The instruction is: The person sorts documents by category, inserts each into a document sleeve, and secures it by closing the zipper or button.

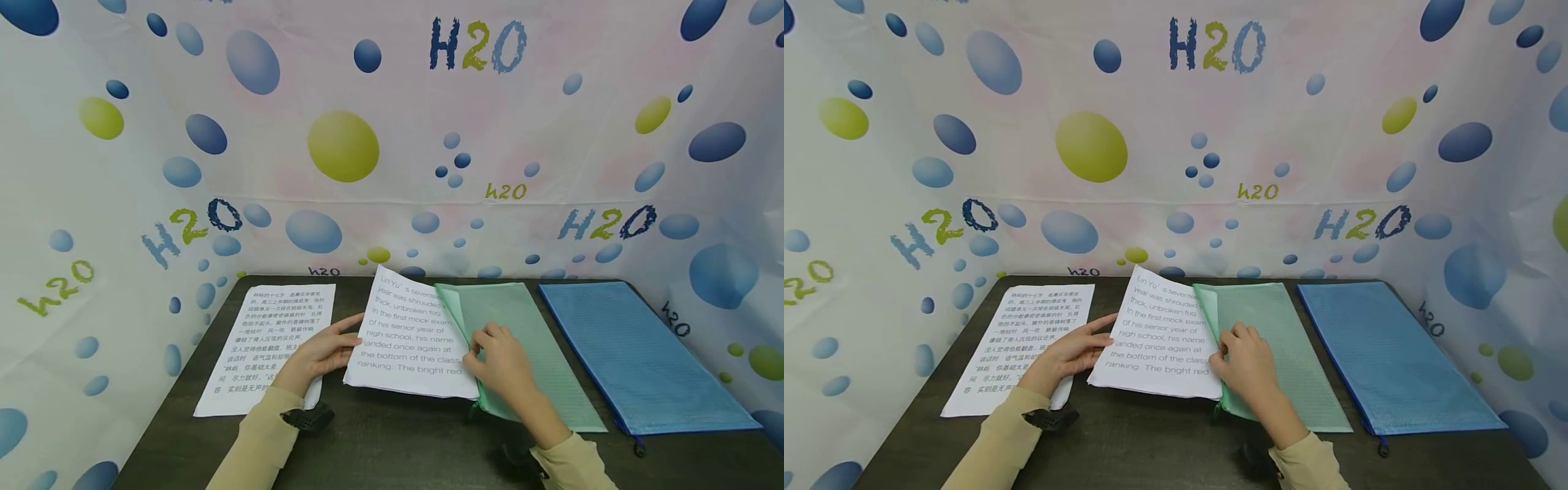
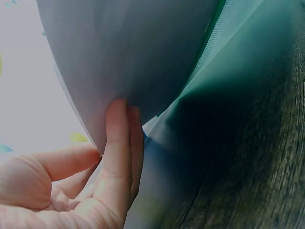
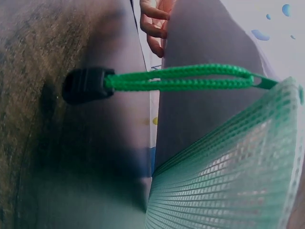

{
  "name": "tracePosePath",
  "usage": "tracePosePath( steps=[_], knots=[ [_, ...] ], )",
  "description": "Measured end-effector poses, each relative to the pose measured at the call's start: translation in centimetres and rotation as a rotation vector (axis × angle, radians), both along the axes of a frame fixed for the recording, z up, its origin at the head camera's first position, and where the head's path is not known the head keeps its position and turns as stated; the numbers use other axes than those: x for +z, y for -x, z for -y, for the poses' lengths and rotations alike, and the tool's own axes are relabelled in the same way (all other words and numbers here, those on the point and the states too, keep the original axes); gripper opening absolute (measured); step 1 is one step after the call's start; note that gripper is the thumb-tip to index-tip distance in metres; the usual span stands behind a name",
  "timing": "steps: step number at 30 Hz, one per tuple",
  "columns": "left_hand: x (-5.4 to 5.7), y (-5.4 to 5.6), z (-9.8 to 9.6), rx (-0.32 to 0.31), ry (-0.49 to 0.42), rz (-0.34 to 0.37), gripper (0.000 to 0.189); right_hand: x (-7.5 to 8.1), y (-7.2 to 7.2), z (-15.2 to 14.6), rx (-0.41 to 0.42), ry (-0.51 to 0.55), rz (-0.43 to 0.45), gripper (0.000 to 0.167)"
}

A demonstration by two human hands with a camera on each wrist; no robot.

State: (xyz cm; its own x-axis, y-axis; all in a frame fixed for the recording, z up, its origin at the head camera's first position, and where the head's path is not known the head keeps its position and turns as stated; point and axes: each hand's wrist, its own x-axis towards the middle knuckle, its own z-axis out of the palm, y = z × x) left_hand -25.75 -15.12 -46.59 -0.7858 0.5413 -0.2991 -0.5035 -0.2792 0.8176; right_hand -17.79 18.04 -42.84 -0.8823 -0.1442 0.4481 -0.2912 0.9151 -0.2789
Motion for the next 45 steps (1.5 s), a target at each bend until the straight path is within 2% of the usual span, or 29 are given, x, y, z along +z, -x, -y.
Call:
tracePosePath(
  steps=[7,13,16,18,23,30,34,41,45],
  knots=[
    [-0.4,0.0,-0.3,0.015,0.099,-0.062,0.07,0.3,0.0,-0.4,0.02,0.007,0.0,0.019],
    [-0.4,-0.5,-1.2,-0.013,0.286,-0.142,0.056,0.3,-0.1,-0.6,0.029,0.007,-0.003,0.019],
    [-0.2,-0.8,-1.3,-0.007,0.383,-0.192,0.049,0.3,-0.1,-0.8,0.023,-0.001,-0.005,0.02],
    [-0.1,-0.9,-1.4,0.01,0.427,-0.228,0.046,0.3,0.0,-1.0,0.017,-0.007,-0.003,0.02],
    [0.4,-1.6,-1.7,0.101,0.513,-0.254,0.047,0.4,0.0,-1.3,0.004,-0.026,0.001,0.021],
    [1.3,-3.6,-2.5,0.181,0.517,-0.252,0.044,0.0,0.0,-1.3,0.023,-0.039,-0.083,0.02],
    [1.5,-4.6,-2.4,0.213,0.511,-0.257,0.043,-0.2,0.0,-1.2,0.014,-0.013,-0.093,0.021],
    [1.3,-5.1,-2.4,0.27,0.484,-0.255,0.042,0.0,0.0,-1.4,0.001,-0.016,-0.03,0.021],
    [1.2,-5.1,-2.5,0.277,0.483,-0.259,0.043,0.2,0.0,-1.5,0.007,-0.009,-0.019,0.02]
  ],
)
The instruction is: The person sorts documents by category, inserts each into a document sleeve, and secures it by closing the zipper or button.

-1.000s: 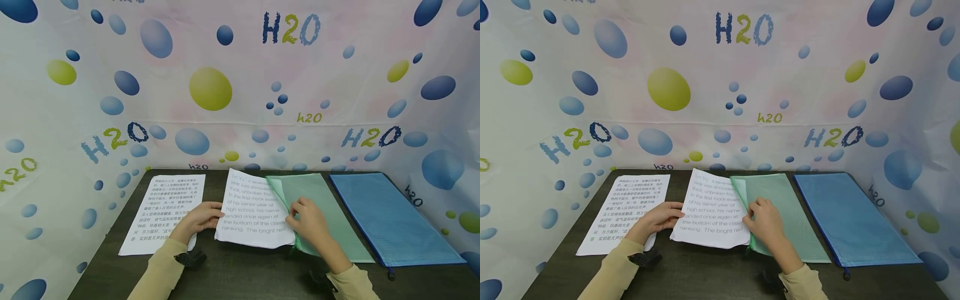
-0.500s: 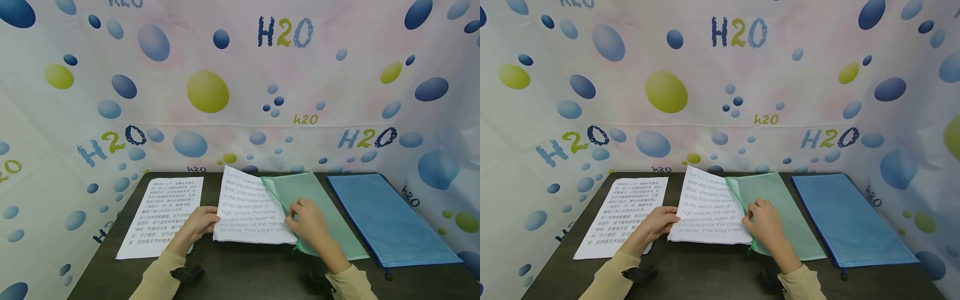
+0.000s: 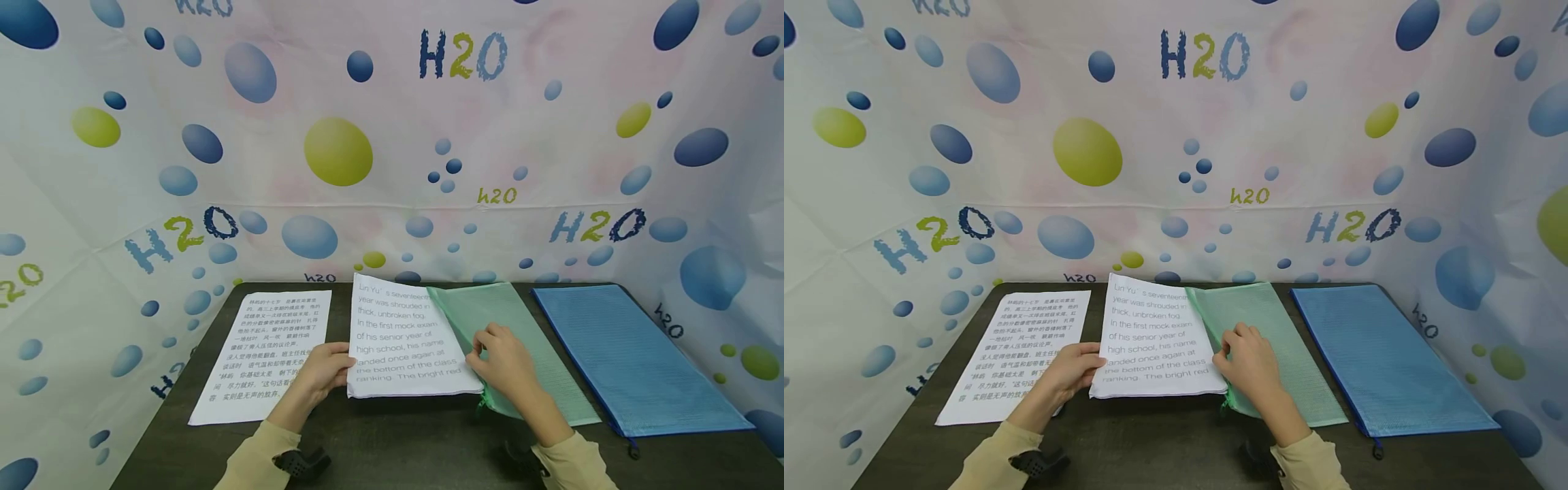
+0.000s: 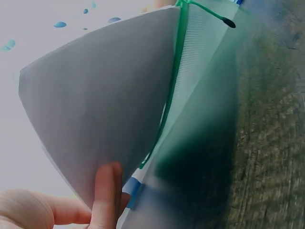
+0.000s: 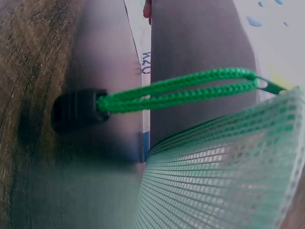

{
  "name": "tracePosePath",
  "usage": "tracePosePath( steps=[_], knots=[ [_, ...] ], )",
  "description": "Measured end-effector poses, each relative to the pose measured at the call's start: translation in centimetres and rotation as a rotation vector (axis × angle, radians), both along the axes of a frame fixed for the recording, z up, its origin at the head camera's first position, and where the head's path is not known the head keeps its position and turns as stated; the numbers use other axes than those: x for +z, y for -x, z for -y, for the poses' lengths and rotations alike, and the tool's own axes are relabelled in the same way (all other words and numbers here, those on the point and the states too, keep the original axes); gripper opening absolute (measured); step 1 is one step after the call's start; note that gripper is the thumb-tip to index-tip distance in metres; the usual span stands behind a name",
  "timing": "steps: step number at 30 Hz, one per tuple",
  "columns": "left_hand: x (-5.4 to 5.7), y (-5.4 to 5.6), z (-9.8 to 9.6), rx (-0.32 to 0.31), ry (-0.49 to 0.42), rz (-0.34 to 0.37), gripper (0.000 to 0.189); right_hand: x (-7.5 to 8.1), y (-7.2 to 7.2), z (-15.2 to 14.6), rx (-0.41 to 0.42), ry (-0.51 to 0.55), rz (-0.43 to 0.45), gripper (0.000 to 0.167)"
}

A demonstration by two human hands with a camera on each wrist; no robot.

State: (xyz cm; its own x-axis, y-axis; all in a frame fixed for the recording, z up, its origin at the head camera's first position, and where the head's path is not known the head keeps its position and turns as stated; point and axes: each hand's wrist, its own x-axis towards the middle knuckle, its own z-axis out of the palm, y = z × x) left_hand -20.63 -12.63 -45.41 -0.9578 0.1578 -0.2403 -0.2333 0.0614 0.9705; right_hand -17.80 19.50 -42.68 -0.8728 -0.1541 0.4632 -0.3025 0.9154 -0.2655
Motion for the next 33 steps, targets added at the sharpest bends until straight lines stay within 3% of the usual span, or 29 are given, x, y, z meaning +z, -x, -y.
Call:
tracePosePath(
  steps=[6,10,20,26,33],
  knots=[
    [-0.3,0.0,-0.6,0.037,0.033,-0.011,0.04,0.1,0.1,-0.3,0.014,0.011,0.0,0.021],
    [-0.2,-0.1,-1.2,0.024,0.046,-0.033,0.039,0.2,0.1,-0.4,0.015,0.012,-0.007,0.019],
    [0.7,0.1,-1.0,0.025,-0.116,0.043,0.042,0.3,0.2,-0.2,0.005,-0.049,0.016,0.016],
    [1.0,0.3,-0.7,0.041,-0.112,0.029,0.042,0.4,0.1,0.0,0.021,-0.085,0.004,0.017],
    [1.4,0.0,-1.8,0.016,-0.132,0.02,0.043,0.2,0.0,0.2,0.033,-0.081,-0.022,0.018]
  ],
)
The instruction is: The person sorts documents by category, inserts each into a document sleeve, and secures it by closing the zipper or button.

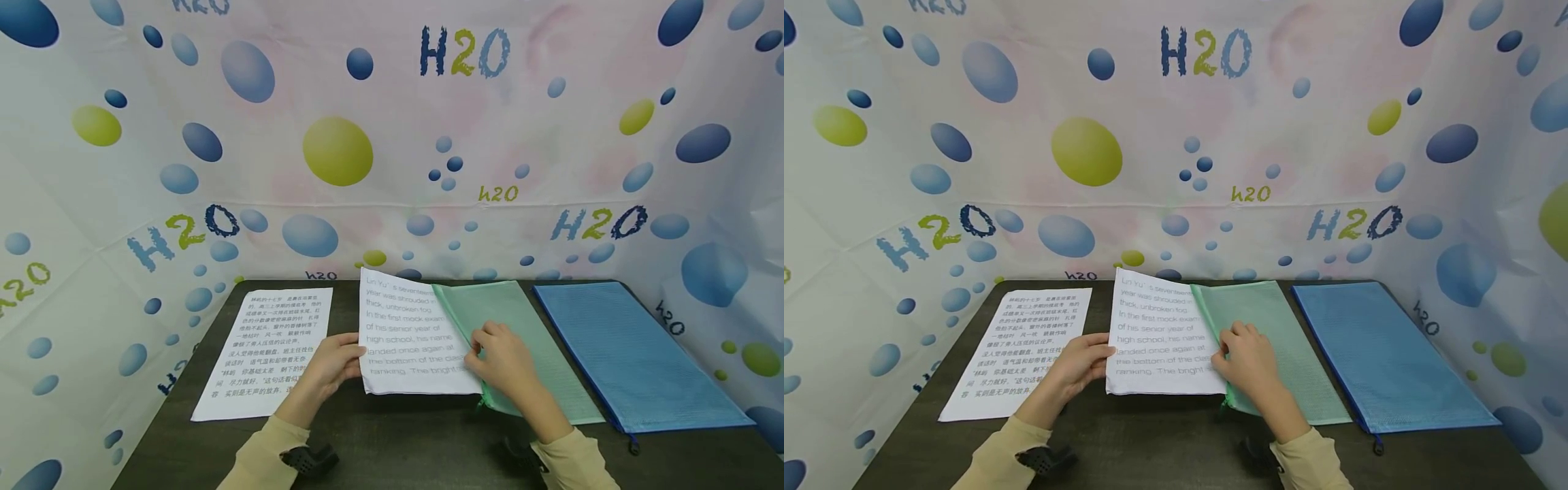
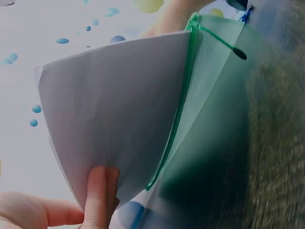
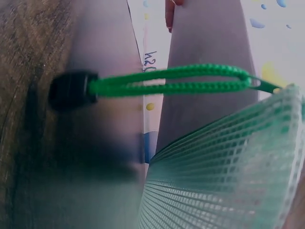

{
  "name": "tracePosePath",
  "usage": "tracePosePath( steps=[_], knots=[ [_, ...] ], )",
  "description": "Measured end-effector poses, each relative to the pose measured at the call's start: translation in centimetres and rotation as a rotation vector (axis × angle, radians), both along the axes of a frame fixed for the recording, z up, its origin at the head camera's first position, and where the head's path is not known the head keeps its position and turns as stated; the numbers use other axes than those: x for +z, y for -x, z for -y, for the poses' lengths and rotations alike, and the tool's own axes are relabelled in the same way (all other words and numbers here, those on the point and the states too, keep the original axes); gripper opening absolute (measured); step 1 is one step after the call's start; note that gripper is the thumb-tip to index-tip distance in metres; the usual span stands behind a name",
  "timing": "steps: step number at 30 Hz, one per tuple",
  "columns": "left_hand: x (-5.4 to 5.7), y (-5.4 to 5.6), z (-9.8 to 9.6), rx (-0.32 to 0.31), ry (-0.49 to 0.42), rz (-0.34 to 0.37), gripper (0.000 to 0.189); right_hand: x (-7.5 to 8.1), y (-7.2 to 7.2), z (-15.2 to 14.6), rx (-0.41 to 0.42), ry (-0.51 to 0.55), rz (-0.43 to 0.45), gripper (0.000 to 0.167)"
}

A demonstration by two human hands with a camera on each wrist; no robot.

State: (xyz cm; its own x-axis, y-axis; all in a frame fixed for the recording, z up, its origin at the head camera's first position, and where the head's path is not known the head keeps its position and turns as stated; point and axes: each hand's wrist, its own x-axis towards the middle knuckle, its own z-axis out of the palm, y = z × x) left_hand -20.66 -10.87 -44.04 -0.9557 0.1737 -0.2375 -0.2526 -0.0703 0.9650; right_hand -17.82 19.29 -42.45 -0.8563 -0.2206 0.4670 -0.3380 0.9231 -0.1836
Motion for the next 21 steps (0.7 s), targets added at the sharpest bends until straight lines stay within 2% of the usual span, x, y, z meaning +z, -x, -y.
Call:
tracePosePath(
  steps=[4,11,17,21],
  knots=[
    [-0.3,0.0,-0.8,-0.016,-0.019,-0.011,0.044,-0.4,0.1,0.1,-0.008,0.004,-0.003,0.017],
    [-0.9,0.3,-2.1,-0.044,-0.048,-0.005,0.045,-1.0,0.3,0.2,0.018,0.007,-0.085,0.017],
    [-1.5,0.5,-3.3,-0.054,-0.063,0.0,0.045,-1.3,0.3,0.4,0.018,0.004,-0.071,0.019],
    [-1.6,0.3,-4.0,-0.084,-0.066,-0.005,0.045,-1.6,0.4,0.4,0.02,0.021,-0.078,0.02]
  ],
)
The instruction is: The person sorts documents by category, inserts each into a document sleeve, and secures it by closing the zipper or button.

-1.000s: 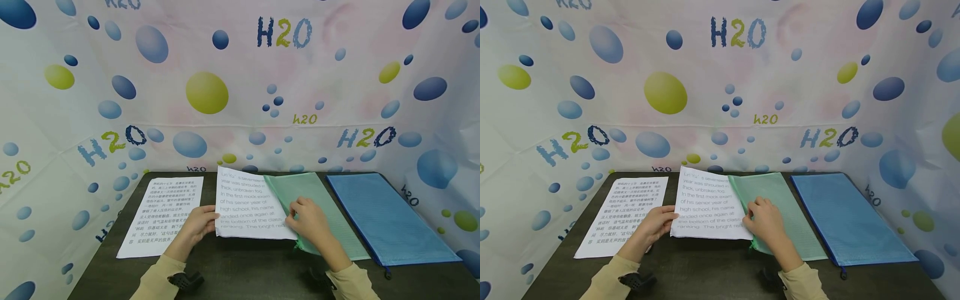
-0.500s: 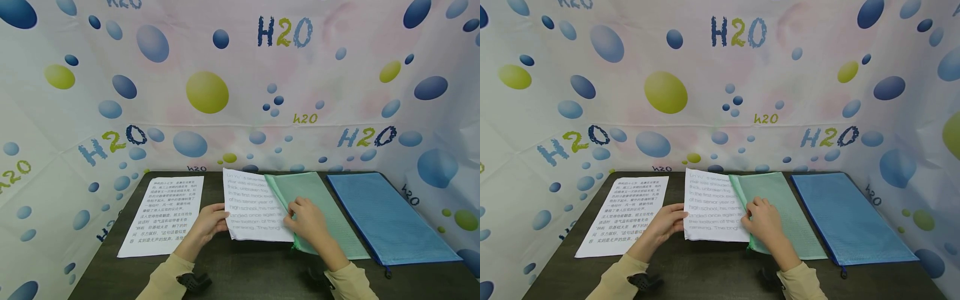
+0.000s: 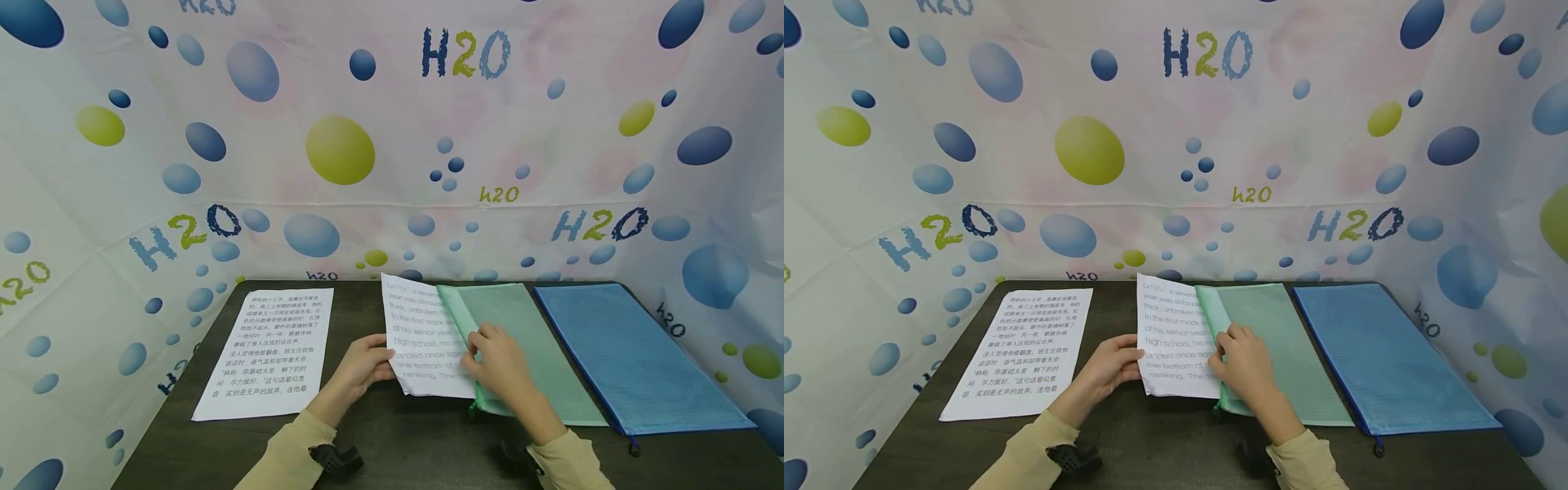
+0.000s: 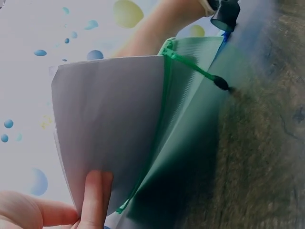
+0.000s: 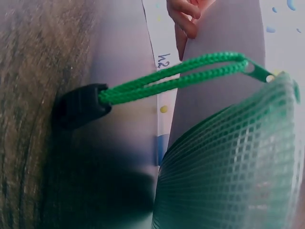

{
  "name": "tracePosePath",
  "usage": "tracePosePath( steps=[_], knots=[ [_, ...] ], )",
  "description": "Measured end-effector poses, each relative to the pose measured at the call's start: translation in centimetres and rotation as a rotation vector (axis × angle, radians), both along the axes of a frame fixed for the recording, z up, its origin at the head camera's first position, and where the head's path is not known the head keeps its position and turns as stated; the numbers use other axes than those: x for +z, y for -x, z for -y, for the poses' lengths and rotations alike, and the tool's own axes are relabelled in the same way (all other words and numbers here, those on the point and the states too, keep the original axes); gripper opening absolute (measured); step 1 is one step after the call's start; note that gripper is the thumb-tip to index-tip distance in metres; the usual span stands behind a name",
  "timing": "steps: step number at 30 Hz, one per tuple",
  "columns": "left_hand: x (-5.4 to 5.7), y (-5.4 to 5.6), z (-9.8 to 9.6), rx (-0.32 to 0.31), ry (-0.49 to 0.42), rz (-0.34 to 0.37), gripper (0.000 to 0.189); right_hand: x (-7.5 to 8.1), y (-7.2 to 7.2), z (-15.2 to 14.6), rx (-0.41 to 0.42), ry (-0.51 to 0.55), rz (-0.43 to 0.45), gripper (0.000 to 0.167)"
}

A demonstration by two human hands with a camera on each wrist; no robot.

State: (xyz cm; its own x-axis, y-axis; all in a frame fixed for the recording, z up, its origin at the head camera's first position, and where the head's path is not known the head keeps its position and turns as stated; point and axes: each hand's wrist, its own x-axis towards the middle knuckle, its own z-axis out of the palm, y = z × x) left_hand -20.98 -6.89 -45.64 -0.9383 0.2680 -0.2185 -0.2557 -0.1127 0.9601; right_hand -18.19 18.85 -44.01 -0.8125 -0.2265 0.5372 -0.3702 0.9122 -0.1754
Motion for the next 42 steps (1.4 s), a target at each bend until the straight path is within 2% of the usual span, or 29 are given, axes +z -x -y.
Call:
tracePosePath(
  steps=[8,15,22,29,37,42],
  knots=[
    [-0.6,0.4,-0.6,-0.032,0.019,-0.012,0.043,-0.3,0.0,-0.2,0.036,-0.004,-0.052,0.022],
    [-0.5,1.1,0.3,-0.068,0.062,-0.021,0.043,-0.3,0.0,-0.1,0.049,-0.027,-0.051,0.02],
    [-0.6,1.5,0.8,-0.063,0.077,0.002,0.042,-0.1,0.0,-0.2,0.056,-0.038,-0.057,0.022],
    [-0.9,1.6,-0.6,-0.072,0.07,0.003,0.042,0.1,-0.1,0.1,0.094,-0.048,-0.073,0.022],
    [-1.2,1.4,-2.8,-0.092,0.046,0.005,0.044,0.0,-0.1,0.2,0.078,-0.036,-0.067,0.022],
    [-1.3,1.5,-3.7,-0.098,0.034,0.011,0.043,-0.2,0.0,0.2,0.09,-0.035,-0.094,0.023]
  ],
)
